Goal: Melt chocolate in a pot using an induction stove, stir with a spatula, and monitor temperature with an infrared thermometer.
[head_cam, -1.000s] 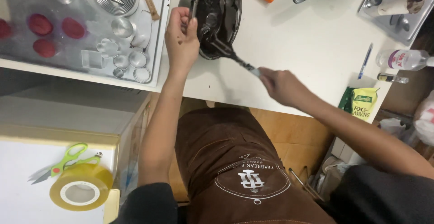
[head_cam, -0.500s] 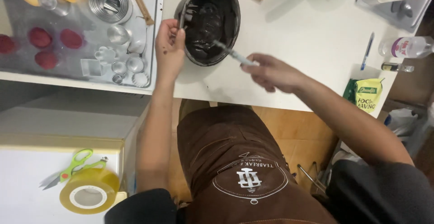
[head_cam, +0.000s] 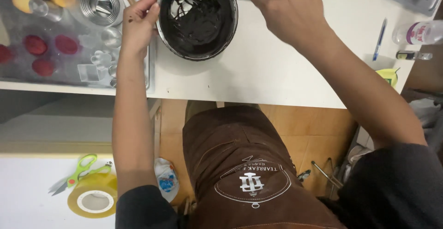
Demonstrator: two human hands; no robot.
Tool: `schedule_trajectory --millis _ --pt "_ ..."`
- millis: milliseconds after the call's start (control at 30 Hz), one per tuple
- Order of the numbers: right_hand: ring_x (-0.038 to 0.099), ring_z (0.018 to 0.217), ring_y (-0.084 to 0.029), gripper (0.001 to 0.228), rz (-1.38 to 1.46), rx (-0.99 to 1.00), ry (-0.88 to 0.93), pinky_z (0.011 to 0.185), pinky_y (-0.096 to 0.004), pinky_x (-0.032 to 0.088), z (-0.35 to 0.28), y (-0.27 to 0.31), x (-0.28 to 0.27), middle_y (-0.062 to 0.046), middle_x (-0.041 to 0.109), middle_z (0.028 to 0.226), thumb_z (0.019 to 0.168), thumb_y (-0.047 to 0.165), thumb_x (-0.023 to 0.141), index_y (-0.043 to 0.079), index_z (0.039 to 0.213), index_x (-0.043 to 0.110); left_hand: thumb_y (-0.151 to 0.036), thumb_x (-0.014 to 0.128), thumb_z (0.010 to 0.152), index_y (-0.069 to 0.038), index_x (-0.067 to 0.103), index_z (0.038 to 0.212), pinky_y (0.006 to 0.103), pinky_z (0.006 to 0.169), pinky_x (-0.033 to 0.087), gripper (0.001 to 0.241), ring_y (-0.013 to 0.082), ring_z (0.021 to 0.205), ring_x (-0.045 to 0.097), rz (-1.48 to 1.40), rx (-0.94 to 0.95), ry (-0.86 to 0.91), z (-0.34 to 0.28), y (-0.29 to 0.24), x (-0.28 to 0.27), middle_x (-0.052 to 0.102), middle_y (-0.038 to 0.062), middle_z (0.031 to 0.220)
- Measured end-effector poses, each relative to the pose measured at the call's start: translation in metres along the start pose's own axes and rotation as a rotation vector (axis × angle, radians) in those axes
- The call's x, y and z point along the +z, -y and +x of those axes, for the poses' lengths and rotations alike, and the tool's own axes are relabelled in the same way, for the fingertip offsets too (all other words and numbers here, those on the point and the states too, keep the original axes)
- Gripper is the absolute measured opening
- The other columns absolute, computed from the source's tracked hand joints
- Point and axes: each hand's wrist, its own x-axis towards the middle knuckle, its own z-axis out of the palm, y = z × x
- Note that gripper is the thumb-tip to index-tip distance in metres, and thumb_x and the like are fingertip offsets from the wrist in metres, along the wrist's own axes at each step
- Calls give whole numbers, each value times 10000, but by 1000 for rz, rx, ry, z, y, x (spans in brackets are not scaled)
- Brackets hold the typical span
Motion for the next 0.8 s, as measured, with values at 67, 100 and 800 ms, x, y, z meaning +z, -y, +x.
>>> schedule_trajectory --millis 67,100,800 --pt "409 538 -22 167 81 26 -22 458 -182 342 9 8 10 149 683 1051 1072 288 656 333 1177 779 -79 672 981 -18 710 1251 216 699 537 279 98 844 640 52 141 -9 7 6 7 727 61 1035" --pt "448 521 -30 157 164 45 -48 431 -185 341 14 12 15 180 700 952 1122 334 640 319 1196 778 -6 668 972 44 693 1227 266 874 561 262 167 975 679 99 280 -23 10 10 10 739 132 1138" --pt "627 427 -187 239 766 268 570 338 -293 496 30 -20 16 -95 754 811 1009 53 688 115 1226 768 66 627 953 33 698 1182 249 696 461 242 144 791 540 123 459 20 -35 -40 52 664 79 993"
